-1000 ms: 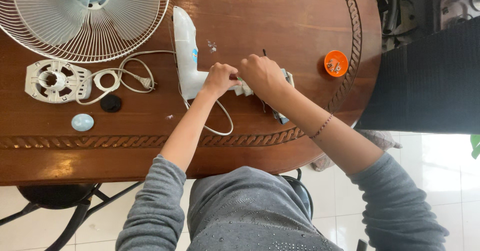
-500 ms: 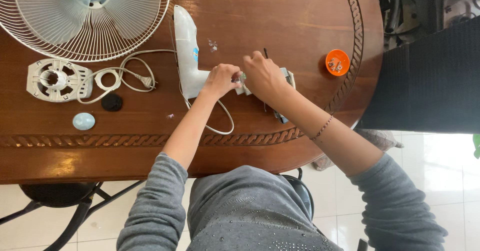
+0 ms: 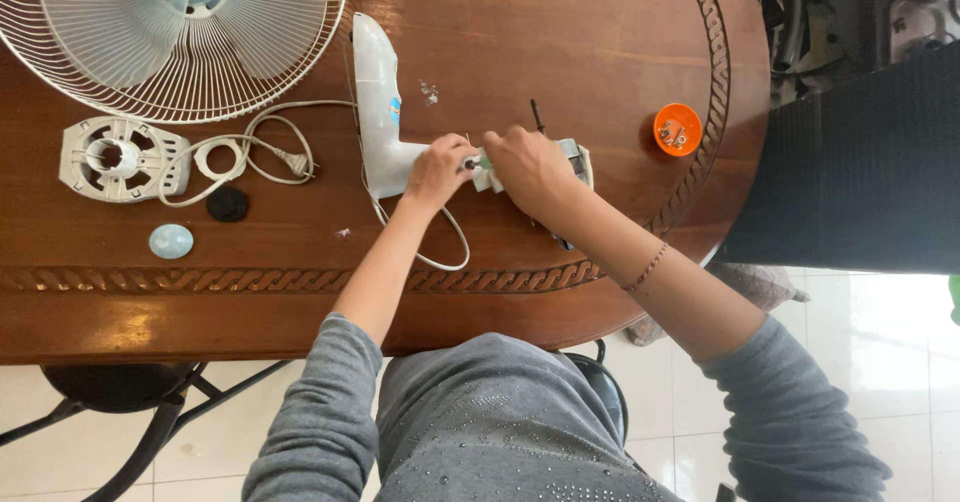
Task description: The person assembles a white handheld electrical appliance by attaching a motor unit to its body and securing it with screws. They use a green screwdriver to tighten multiple screws on the back of the device while working at a wooden table.
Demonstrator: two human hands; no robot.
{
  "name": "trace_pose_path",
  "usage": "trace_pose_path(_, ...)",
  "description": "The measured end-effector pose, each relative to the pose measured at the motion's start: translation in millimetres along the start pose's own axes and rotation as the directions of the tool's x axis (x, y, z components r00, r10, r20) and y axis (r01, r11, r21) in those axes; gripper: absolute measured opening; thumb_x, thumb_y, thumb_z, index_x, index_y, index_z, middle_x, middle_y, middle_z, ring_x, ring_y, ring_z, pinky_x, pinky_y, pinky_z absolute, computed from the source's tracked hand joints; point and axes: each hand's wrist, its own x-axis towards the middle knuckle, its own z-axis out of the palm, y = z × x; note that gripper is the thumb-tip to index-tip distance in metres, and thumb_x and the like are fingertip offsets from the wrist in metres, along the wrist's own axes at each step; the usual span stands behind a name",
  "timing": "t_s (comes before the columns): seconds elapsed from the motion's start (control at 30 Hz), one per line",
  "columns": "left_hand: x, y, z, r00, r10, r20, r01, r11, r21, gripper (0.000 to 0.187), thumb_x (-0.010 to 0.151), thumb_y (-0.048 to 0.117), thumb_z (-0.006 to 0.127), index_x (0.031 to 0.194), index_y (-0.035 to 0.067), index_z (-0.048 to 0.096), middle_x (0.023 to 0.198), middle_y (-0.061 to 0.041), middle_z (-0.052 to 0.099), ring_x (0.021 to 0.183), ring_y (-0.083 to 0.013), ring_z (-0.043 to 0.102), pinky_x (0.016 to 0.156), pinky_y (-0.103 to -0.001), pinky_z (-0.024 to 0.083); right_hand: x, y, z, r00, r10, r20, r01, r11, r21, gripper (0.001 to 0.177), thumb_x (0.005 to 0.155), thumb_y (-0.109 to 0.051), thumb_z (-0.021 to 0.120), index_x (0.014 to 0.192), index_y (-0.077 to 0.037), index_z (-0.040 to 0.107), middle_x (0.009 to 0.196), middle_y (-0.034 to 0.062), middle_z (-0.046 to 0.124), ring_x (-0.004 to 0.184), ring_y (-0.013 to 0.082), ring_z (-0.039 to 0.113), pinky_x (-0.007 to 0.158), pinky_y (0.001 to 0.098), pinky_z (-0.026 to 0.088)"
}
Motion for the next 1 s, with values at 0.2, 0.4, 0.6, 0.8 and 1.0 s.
trace_pose_path(0.2, -8, 3, 4, 0.998, -0.018, -0.061, 0.022, 0.998, 0.054, 0.026, 0.076, 0.006, 0.082, 0.1, 0.013, 0.078, 0.11, 0.001, 0.071, 0.097, -0.0254, 0.069, 0.083, -0.039, 0.057, -9, -6, -6, 0.982, -0.08, -0.173, 0.089, 0.995, 0.045, 0.051, 0.078, -0.018, 0.075, 0.123, -0.005, 0.055, 0.108, 0.026, 0.062, 0.09, 0.0426, 0.07, 0.071, 0.049, 0.058)
trace_pose_path(0.4, -19, 6, -1, 0.999, 0.047, -0.014, -0.046, 0.995, 0.094, 0.062, 0.07, 0.014, 0.086, 0.128, 0.007, 0.065, 0.126, -0.007, 0.066, 0.117, -0.0283, 0.063, 0.097, -0.038, 0.054, -12, -16, -13, 0.998, 0.061, 0.022, -0.058, 0.992, -0.112, 0.034, 0.1, -0.021, 0.066, 0.127, -0.005, 0.052, 0.096, 0.0175, 0.066, 0.094, 0.0371, 0.073, 0.073, 0.0425, 0.059)
trace_pose_path(0.6, -30, 4, 4, 0.999, -0.011, -0.049, 0.03, 0.912, 0.41, 0.078, 0.075, 0.035, 0.085, 0.142, 0.013, 0.052, 0.14, -0.008, 0.055, 0.135, -0.0286, 0.045, 0.114, -0.062, 0.025, -11, -12, -6, 0.965, -0.112, -0.237, 0.082, 0.987, -0.135, 0.065, 0.074, -0.018, 0.078, 0.133, -0.011, 0.052, 0.106, 0.0205, 0.064, 0.083, 0.0356, 0.073, 0.058, 0.0392, 0.058)
trace_pose_path(0.8, -34, -1, 11, 0.998, -0.051, -0.026, 0.057, 0.919, 0.39, 0.07, 0.083, 0.034, 0.082, 0.143, 0.015, 0.053, 0.14, -0.006, 0.054, 0.138, -0.0285, 0.044, 0.117, -0.058, 0.026, -1, -10, 4, 0.998, 0.052, -0.034, -0.057, 0.985, -0.164, 0.031, 0.103, -0.033, 0.07, 0.118, -0.009, 0.057, 0.094, 0.0139, 0.07, 0.085, 0.0326, 0.074, 0.068, 0.0412, 0.059)
trace_pose_path(1.0, -32, -1, 9, 0.999, -0.039, -0.027, 0.046, 0.919, 0.391, 0.068, 0.082, 0.033, 0.083, 0.14, 0.015, 0.053, 0.137, -0.007, 0.053, 0.136, -0.0287, 0.044, 0.116, -0.056, 0.027, -5, -11, -13, 0.976, -0.083, -0.2, 0.038, 0.975, -0.221, 0.055, 0.073, -0.025, 0.076, 0.122, -0.011, 0.054, 0.099, 0.0166, 0.066, 0.082, 0.0331, 0.073, 0.056, 0.0386, 0.057)
